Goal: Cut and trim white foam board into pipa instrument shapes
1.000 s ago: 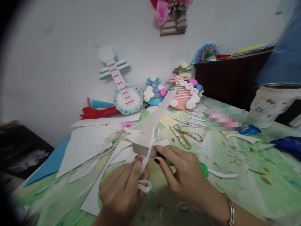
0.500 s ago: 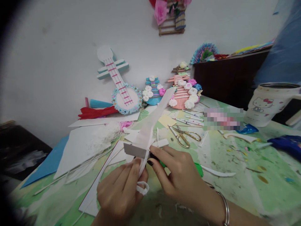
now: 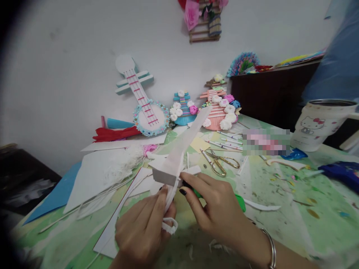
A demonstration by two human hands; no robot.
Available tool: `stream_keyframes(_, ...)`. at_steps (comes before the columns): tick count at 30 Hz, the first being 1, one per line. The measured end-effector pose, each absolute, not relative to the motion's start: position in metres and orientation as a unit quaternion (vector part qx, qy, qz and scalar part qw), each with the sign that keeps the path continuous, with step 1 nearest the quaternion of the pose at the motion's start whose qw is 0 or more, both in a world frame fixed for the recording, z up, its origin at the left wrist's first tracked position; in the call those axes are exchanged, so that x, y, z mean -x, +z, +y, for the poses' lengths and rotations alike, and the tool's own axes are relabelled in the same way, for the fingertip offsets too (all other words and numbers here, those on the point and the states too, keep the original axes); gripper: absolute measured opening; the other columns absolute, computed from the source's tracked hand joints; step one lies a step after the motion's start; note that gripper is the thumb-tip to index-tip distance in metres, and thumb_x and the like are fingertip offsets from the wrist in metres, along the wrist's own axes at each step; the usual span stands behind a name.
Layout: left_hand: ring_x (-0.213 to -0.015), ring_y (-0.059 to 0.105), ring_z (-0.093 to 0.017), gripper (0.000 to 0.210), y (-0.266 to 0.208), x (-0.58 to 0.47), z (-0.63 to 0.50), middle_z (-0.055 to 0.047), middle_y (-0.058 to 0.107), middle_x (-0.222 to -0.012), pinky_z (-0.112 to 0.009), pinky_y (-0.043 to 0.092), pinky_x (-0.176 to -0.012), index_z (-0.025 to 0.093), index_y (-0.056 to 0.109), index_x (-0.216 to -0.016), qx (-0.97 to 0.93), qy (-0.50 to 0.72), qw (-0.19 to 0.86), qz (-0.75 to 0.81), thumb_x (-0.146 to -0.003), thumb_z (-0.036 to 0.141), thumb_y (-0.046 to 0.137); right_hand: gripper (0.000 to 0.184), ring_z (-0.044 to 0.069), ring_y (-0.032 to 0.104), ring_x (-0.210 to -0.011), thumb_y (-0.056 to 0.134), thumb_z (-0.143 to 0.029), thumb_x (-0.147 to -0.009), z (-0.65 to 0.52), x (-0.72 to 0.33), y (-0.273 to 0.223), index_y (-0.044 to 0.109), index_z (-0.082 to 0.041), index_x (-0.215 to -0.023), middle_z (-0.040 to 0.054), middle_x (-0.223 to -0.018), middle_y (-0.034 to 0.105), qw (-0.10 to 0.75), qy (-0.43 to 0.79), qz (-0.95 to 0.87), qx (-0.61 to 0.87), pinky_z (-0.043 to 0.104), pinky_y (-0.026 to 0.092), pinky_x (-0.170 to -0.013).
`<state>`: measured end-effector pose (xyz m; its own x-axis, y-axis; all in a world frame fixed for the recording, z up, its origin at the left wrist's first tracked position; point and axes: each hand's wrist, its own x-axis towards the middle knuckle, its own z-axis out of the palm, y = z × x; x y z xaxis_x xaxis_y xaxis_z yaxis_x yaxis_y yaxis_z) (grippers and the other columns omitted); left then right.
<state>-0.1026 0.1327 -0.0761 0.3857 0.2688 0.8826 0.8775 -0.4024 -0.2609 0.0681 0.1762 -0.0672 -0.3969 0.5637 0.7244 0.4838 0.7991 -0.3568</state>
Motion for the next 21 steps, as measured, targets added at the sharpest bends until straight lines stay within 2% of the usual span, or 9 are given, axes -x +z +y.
stream_keyframes(4,-0.065,0.067,-0.022,0.026,-0.076,0.103,0.1325,-0.018,0.072,-0.079,-0.032,0.05,-0.055,-0.005,0.062,-0.099,0.736,-0.394,0.385,-0.393,-0.079,0.012,0.06,0.029,0.015,0.066,-0.084,0.048,-0.019,-0.09,0.176,-0.0728,-0.0704,0.055,-0.021,-0.118,0.0047,-0.098,0.07,0.452,0.042,-0.827,0.332,0.024,0.051,-0.071)
stream_keyframes(16,-0.064,0.068,-0.023,0.022,-0.0695,0.1043,0.1345,-0.019,0.072,-0.08,-0.032,0.052,-0.055,-0.003,0.062,-0.095,0.764,-0.373,0.372,-0.373,-0.077,0.008,0.058,0.03,0.015,0.064,-0.083,0.047,-0.019,-0.091,0.1734,-0.0743,-0.0714,0.053,-0.023,-0.121,0.0053,-0.098,0.068,0.443,0.058,-0.829,0.337,0.026,0.049,-0.071)
stream_keyframes(21,-0.069,0.069,-0.023,0.021,-0.0679,0.0995,0.1317,-0.017,0.072,-0.08,-0.031,0.053,-0.06,0.001,0.062,-0.093,0.742,-0.385,0.369,-0.406,-0.076,0.012,0.056,0.031,0.014,0.061,-0.074,0.047,-0.018,-0.09,0.1726,-0.0719,-0.067,0.053,-0.022,-0.12,0.0042,-0.087,0.066,0.441,0.07,-0.833,0.327,0.025,0.046,-0.063)
